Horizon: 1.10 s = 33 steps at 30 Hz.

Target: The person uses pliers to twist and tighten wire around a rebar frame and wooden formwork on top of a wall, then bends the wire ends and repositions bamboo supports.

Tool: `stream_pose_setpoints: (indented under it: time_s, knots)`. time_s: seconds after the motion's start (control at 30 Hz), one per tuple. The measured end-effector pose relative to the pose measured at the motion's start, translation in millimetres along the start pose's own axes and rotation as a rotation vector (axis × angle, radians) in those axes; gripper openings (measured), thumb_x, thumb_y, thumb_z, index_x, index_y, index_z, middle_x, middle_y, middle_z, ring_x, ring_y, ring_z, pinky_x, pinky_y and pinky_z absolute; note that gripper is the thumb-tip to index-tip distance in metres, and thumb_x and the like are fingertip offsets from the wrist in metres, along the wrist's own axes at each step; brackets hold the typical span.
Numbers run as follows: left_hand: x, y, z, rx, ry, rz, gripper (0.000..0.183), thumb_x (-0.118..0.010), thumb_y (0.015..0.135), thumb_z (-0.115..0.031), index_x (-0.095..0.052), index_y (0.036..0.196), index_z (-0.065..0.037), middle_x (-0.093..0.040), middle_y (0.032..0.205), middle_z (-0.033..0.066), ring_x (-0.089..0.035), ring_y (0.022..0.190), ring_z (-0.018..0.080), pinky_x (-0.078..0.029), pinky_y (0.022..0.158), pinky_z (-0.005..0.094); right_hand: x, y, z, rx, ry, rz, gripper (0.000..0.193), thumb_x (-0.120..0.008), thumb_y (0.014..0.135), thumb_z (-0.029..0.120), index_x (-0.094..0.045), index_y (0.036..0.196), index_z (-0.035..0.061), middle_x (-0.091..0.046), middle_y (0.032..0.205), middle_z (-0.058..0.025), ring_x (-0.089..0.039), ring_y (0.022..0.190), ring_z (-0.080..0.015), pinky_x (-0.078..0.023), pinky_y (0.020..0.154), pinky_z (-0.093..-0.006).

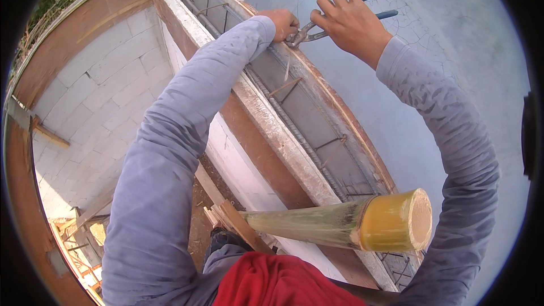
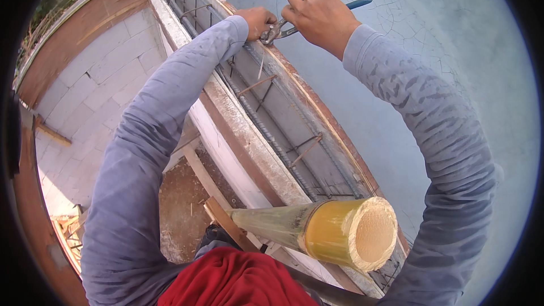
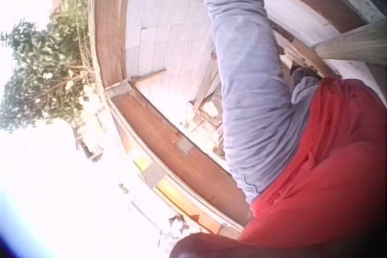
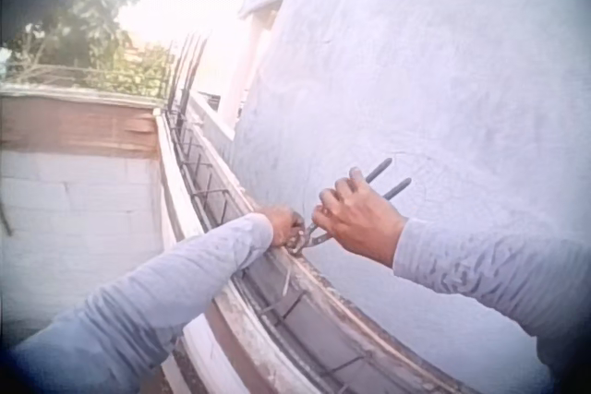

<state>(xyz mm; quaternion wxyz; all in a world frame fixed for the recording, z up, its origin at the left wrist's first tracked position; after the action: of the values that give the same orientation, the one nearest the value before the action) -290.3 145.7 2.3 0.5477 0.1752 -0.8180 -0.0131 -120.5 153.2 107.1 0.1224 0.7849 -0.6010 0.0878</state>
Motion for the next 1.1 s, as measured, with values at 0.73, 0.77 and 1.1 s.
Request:
stream_pose_setpoints:
  time_s: [0.73,0.77,1.1]
  knots:
    - [12.2,-5.5,14.3,-0.004,-0.079,0.055,0.035,-0.069,0.095,-0.047,-0.078,0.095,-0.013,-0.071,0.079,0.0049,-0.066,0.079,0.0214,-0.051,0.077,0.0380,28.5,-138.1,50.1,-0.658,0.405,0.167,0.015,-0.068,0.093,0.020,-0.056,0.085,0.0124,-0.057,0.079,-0.0047,-0.059,0.076,-0.0254,-0.043,0.074,-0.0426]
    - [2.3,2.1,-0.2,-0.011,-0.049,0.108,0.035,-0.069,0.095,-0.047,-0.078,0.096,-0.014,-0.071,0.079,0.0047,-0.066,0.079,0.0212,-0.051,0.077,0.0380,28.1,-164.4,39.9,-0.666,0.397,0.191,0.016,-0.068,0.093,0.020,-0.056,0.086,0.0120,-0.058,0.079,-0.0050,-0.060,0.077,-0.0259,-0.043,0.074,-0.0431]
    - [-11.8,22.1,34.6,-0.175,-0.423,0.129,0.033,-0.068,0.101,-0.037,-0.071,0.093,-0.005,-0.070,0.080,0.0026,-0.064,0.075,0.0123,-0.051,0.071,0.0292,50.5,-185.6,-125.2,-0.471,0.417,0.235,0.020,-0.063,0.095,0.024,-0.065,0.085,0.0061,-0.069,0.080,-0.0184,-0.069,0.080,-0.0399,-0.053,0.072,-0.0530]
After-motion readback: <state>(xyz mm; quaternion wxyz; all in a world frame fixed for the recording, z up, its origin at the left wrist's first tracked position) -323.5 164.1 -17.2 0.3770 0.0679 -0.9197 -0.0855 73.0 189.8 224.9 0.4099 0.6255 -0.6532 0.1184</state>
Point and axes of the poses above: each hand's wrist, its own y-axis towards the middle knuckle, its own x-axis out of the back of the hand, z = x × y, the point moved 4 cm from there along y, towards the middle knuckle
